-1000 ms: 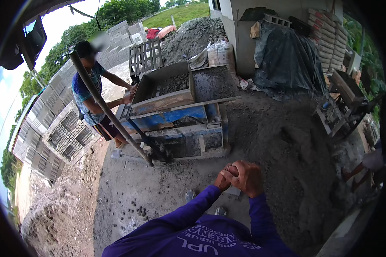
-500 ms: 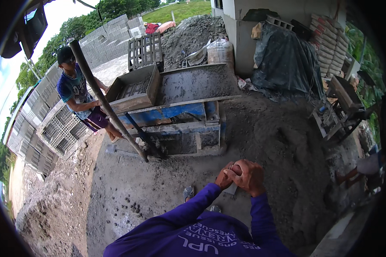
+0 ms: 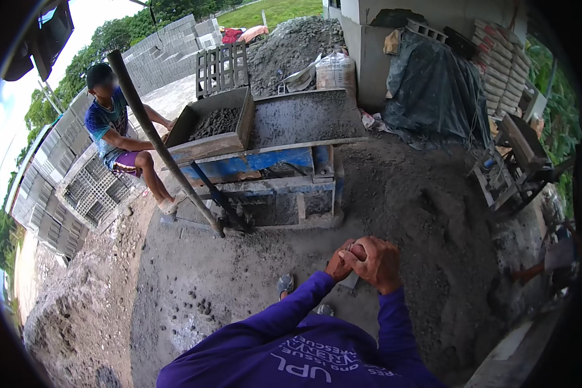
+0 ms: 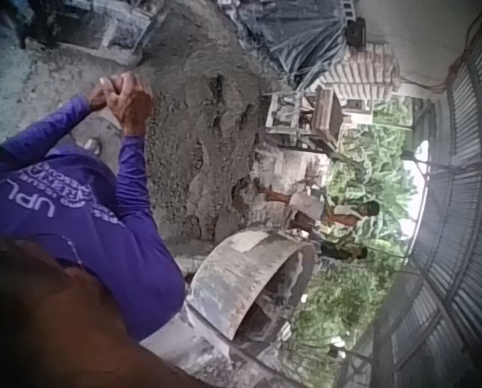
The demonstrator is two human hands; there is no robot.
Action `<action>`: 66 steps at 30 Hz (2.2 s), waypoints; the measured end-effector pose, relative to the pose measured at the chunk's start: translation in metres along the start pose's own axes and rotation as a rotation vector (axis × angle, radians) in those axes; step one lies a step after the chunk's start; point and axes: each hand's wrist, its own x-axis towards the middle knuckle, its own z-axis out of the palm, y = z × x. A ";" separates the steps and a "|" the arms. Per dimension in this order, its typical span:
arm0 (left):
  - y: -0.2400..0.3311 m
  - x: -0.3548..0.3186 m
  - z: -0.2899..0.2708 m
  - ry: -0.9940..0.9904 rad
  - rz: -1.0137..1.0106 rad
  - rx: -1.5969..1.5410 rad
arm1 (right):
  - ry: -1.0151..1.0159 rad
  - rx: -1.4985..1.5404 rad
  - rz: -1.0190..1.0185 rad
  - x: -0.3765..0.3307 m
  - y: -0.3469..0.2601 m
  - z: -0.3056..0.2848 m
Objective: The person carries a hollow concrete block and places it on a stack. Then the person uses a shovel to mix a pile of sand and cement on the ground, repeatedly turning and gathering the material. Another worker is visible nearby operating a block-making machine.
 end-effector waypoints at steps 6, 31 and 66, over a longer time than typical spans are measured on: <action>0.004 -0.002 0.003 0.016 0.006 -0.023 | -0.059 0.016 0.046 -0.002 -0.001 -0.004; -0.007 0.005 0.007 0.017 0.000 -0.196 | -0.077 0.046 0.113 0.007 -0.010 -0.004; 0.014 -0.006 0.000 0.096 0.109 -0.103 | -0.100 -0.017 0.075 0.004 -0.024 0.003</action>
